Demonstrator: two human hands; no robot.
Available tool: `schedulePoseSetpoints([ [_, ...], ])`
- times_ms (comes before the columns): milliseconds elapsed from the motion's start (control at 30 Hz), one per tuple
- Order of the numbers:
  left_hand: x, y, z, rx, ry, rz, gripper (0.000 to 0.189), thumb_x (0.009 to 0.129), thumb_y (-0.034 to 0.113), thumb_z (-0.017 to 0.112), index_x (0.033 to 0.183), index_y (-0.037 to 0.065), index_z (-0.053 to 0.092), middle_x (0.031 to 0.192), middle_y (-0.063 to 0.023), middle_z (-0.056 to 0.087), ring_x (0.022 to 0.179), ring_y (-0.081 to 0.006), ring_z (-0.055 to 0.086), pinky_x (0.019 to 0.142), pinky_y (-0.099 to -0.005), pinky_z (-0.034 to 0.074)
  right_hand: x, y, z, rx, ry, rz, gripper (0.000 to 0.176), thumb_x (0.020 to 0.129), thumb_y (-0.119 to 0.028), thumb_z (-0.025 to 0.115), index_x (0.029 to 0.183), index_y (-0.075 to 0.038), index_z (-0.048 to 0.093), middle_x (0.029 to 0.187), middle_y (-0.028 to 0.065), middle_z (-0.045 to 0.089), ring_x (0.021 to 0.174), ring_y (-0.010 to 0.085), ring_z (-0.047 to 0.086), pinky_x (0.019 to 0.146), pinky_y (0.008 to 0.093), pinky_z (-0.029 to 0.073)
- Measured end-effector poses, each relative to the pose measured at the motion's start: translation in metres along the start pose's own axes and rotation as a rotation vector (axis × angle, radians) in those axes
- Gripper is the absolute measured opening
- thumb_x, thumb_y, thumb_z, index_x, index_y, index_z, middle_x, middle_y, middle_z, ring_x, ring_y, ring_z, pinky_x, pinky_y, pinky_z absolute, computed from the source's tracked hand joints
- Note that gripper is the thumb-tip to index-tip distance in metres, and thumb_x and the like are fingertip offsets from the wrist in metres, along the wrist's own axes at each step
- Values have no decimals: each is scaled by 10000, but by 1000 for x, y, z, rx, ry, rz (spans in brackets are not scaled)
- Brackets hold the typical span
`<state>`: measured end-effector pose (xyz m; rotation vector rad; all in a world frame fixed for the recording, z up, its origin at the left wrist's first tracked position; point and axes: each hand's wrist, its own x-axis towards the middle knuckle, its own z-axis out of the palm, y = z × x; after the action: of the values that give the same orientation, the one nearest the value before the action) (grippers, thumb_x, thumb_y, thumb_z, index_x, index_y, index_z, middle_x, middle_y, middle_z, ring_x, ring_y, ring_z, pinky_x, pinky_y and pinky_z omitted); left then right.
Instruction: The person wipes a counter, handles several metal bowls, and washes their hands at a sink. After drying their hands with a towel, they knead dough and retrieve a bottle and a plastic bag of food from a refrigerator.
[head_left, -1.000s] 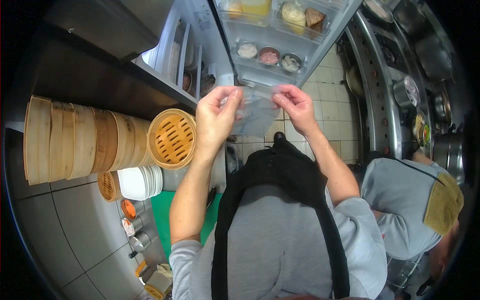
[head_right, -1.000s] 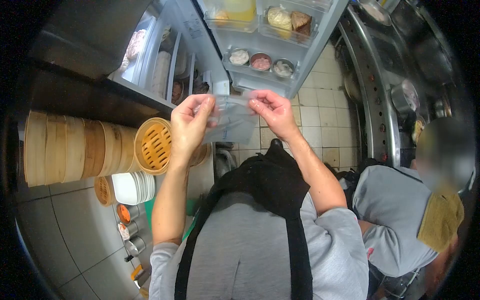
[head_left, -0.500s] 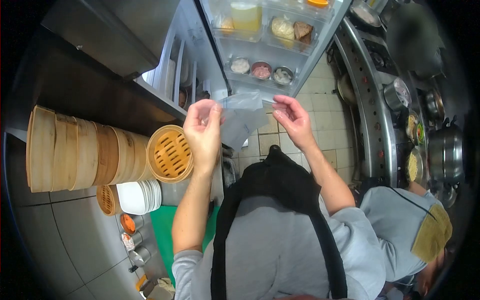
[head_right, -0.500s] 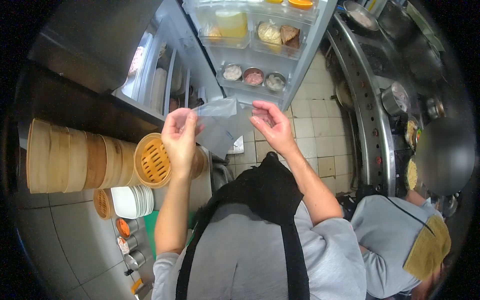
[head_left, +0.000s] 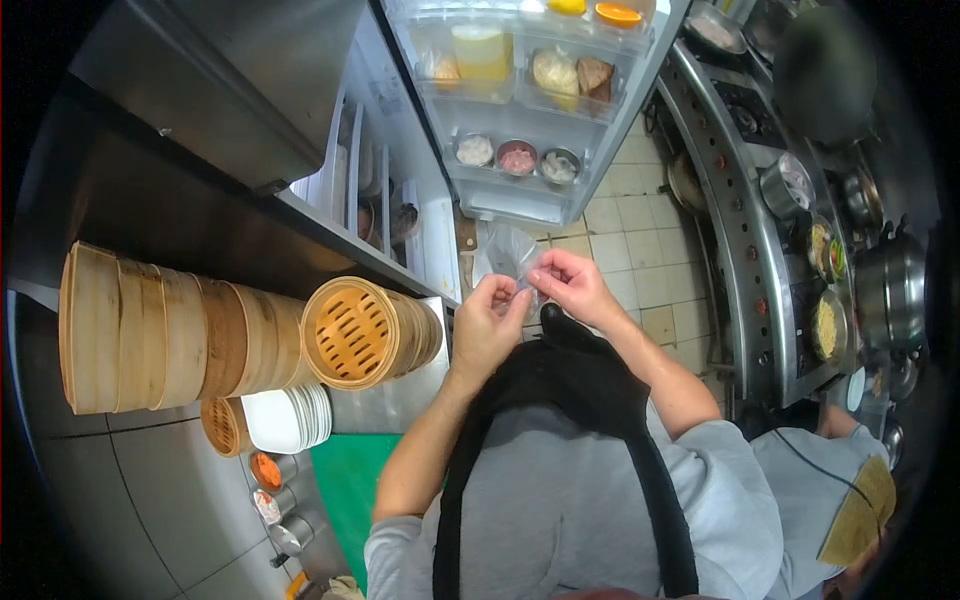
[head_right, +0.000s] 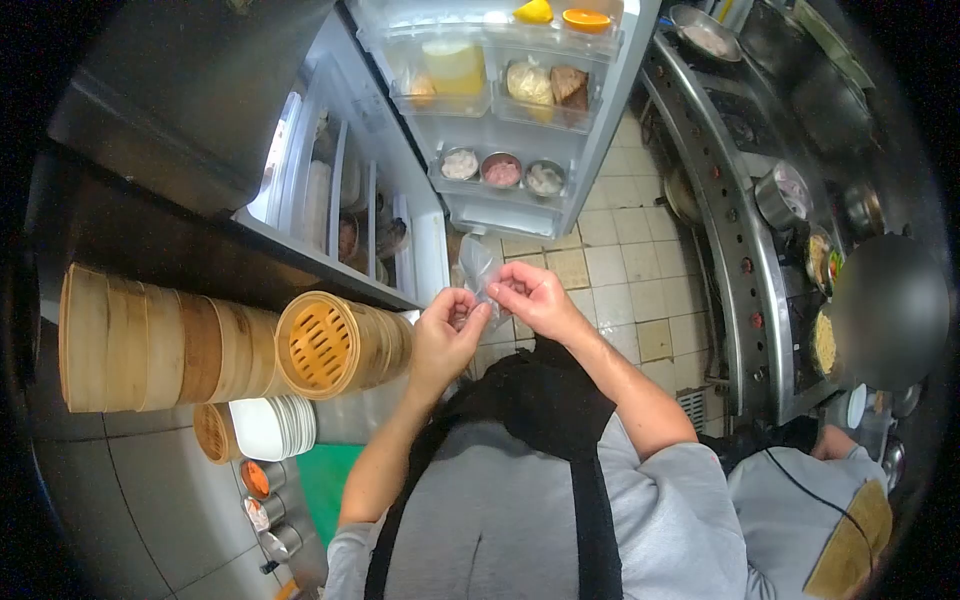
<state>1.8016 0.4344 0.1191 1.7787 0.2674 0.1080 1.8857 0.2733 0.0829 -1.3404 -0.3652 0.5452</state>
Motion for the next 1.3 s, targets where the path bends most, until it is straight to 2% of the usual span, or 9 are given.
schedulePoseSetpoints([
  [133,4,-22,-2,-234,-4,-20,111,921,103,697,951,13,639,857,0,637,808,-47,579,686,-200,472,-1,5,-7,-89,-2,4,132,961,-127,657,1028,-14,640,819,-38,619,722,31,563,638,204,465],
  [367,26,-22,-3,-570,346,-80,159,954,84,661,1054,35,548,892,3,616,752,-44,551,667,-189,446,11,11,-29,-148,-28,80,127,955,-99,660,1040,-6,646,799,-36,611,711,37,554,650,204,469],
  [667,66,-22,11,520,457,375,86,898,27,638,977,4,666,841,-126,660,722,-221,641,656,-323,507,74,-21,-77,-596,-149,-298,504,879,-220,748,1301,-29,549,1213,136,563,1004,218,592,837,329,518],
  [800,103,-3,50,490,428,264,133,886,56,637,1014,58,671,888,-131,668,763,-301,661,673,-392,524,122,-32,-103,-635,-396,-467,488,873,-225,740,1282,-33,555,1216,157,553,1070,307,590,882,391,509],
  [900,135,14,71,399,411,291,145,865,29,683,1010,17,685,855,-145,667,724,-261,646,677,-344,523,159,-22,-138,-795,-600,-558,412,878,-180,714,1243,-45,580,1182,153,566,1057,333,594,880,396,505],
  [1033,153,34,83,835,285,287,163,848,42,660,1010,46,655,881,-142,646,743,-329,655,681,-411,525,191,-23,-173,-676,-552,-419,253,872,-77,667,1123,-44,649,1107,118,579,979,311,613,843,381,509],
  [1167,168,32,95,1036,495,107,127,854,59,622,981,52,627,880,-151,626,746,-351,640,684,-441,514,209,-19,-174,-593,-576,-412,206,869,-44,652,1074,-39,672,1078,115,571,951,280,613,825,373,508],
  [1233,175,25,97,608,628,-182,90,877,88,612,958,49,621,871,-159,627,750,-339,635,673,-414,509,211,-14,-169,-584,-517,-435,194,872,-71,670,1063,-40,681,1055,117,565,951,264,607,831,368,503],
  [1300,178,28,98,541,677,-103,87,913,114,602,962,45,622,844,-161,627,717,-305,629,666,-400,503,219,-3,-164,-611,-514,-500,205,872,-94,687,1068,-34,679,1083,119,556,944,260,609,822,361,504],
])
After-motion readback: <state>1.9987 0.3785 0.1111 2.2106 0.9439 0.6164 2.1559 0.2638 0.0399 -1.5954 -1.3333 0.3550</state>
